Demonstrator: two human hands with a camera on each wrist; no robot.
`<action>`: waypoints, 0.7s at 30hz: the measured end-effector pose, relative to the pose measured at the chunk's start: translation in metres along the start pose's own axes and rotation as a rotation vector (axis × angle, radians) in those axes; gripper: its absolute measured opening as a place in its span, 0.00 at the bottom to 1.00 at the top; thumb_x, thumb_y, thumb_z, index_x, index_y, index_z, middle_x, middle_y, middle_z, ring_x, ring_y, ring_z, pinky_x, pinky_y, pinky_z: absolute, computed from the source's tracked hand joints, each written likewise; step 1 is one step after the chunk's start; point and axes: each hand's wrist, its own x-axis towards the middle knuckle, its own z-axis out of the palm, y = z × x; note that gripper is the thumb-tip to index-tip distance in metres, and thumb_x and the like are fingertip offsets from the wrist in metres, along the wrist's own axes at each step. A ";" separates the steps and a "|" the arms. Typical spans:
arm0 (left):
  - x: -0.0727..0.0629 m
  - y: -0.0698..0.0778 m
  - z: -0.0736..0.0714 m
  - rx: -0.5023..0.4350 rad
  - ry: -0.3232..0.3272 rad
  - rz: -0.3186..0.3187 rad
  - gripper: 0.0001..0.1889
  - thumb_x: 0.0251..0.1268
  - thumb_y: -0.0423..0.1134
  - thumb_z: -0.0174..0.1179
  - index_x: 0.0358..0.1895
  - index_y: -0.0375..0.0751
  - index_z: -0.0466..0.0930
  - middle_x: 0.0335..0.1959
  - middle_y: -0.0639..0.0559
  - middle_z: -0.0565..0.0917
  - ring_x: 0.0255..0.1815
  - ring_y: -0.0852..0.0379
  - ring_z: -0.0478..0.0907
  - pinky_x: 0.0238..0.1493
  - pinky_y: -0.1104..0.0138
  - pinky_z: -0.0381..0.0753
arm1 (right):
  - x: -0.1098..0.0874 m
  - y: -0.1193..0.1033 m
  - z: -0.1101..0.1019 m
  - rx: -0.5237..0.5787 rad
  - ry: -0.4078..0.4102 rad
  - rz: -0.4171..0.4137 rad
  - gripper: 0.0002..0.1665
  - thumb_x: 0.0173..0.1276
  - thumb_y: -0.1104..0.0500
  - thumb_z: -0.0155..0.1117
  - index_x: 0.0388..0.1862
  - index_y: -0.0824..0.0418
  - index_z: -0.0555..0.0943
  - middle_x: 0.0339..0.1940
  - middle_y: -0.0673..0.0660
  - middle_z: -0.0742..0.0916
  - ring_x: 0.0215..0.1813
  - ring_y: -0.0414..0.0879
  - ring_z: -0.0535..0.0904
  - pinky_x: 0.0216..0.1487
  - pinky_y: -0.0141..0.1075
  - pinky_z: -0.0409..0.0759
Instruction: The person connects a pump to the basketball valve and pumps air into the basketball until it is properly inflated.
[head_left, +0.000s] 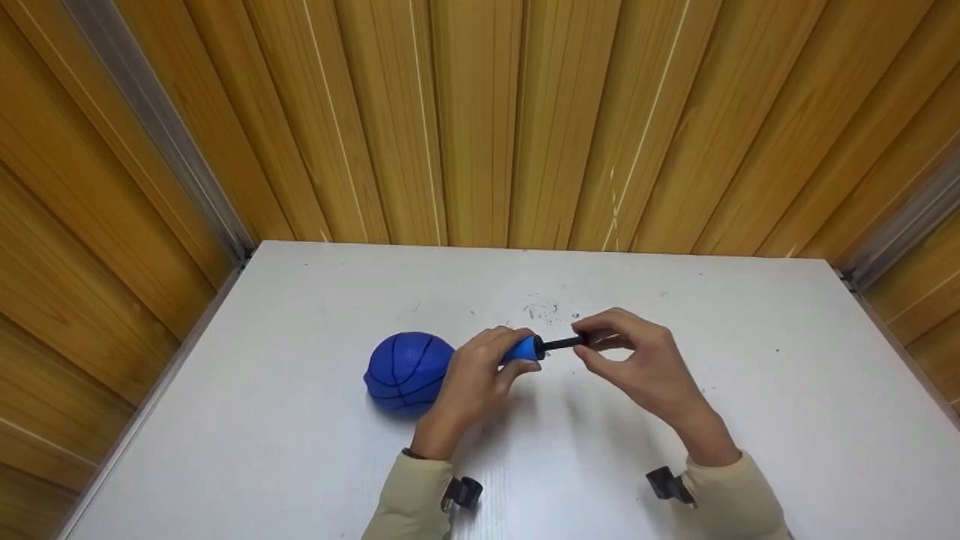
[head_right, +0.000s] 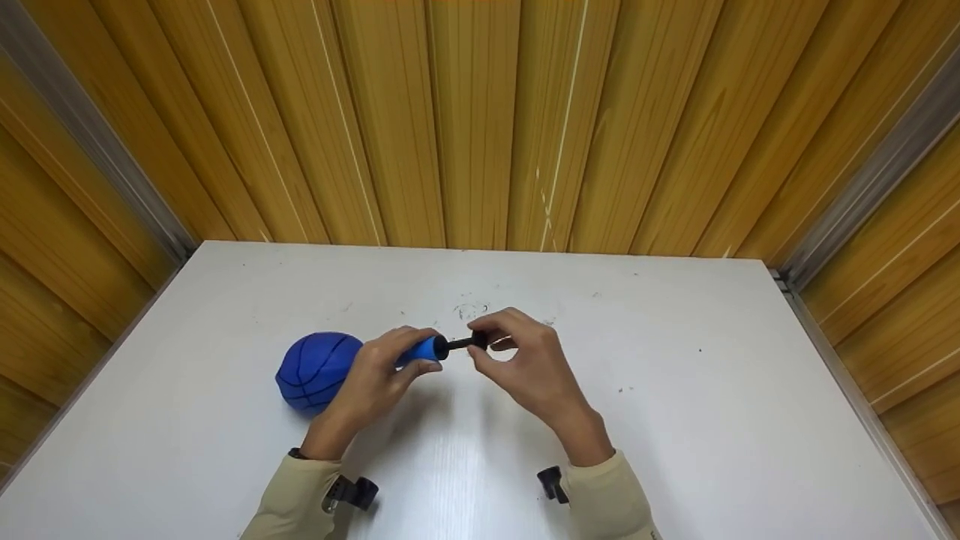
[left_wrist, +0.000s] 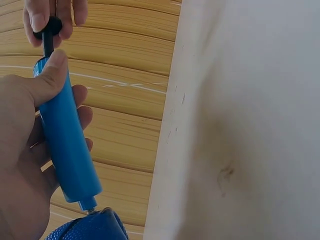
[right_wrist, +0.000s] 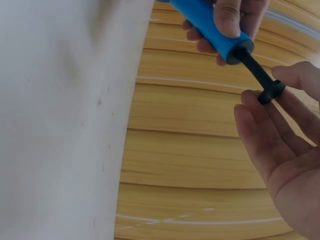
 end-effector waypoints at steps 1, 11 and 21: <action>0.000 0.000 0.000 -0.003 0.002 -0.002 0.17 0.69 0.40 0.73 0.57 0.40 0.87 0.46 0.52 0.88 0.49 0.53 0.84 0.55 0.59 0.84 | 0.000 -0.002 -0.007 -0.020 0.002 0.007 0.21 0.62 0.76 0.77 0.51 0.61 0.88 0.45 0.51 0.90 0.42 0.50 0.90 0.48 0.35 0.87; 0.000 0.001 0.000 -0.012 -0.008 -0.016 0.18 0.68 0.40 0.73 0.58 0.39 0.86 0.47 0.51 0.88 0.50 0.52 0.84 0.54 0.58 0.85 | -0.005 -0.020 -0.053 -0.076 0.030 0.112 0.22 0.62 0.75 0.78 0.52 0.59 0.90 0.45 0.51 0.92 0.43 0.43 0.90 0.49 0.28 0.85; -0.002 0.002 0.007 0.024 0.000 0.007 0.17 0.68 0.39 0.73 0.56 0.36 0.87 0.45 0.49 0.89 0.47 0.51 0.85 0.52 0.59 0.85 | -0.002 -0.002 -0.013 -0.015 0.033 0.190 0.13 0.63 0.70 0.79 0.47 0.62 0.91 0.43 0.52 0.92 0.40 0.43 0.90 0.45 0.29 0.85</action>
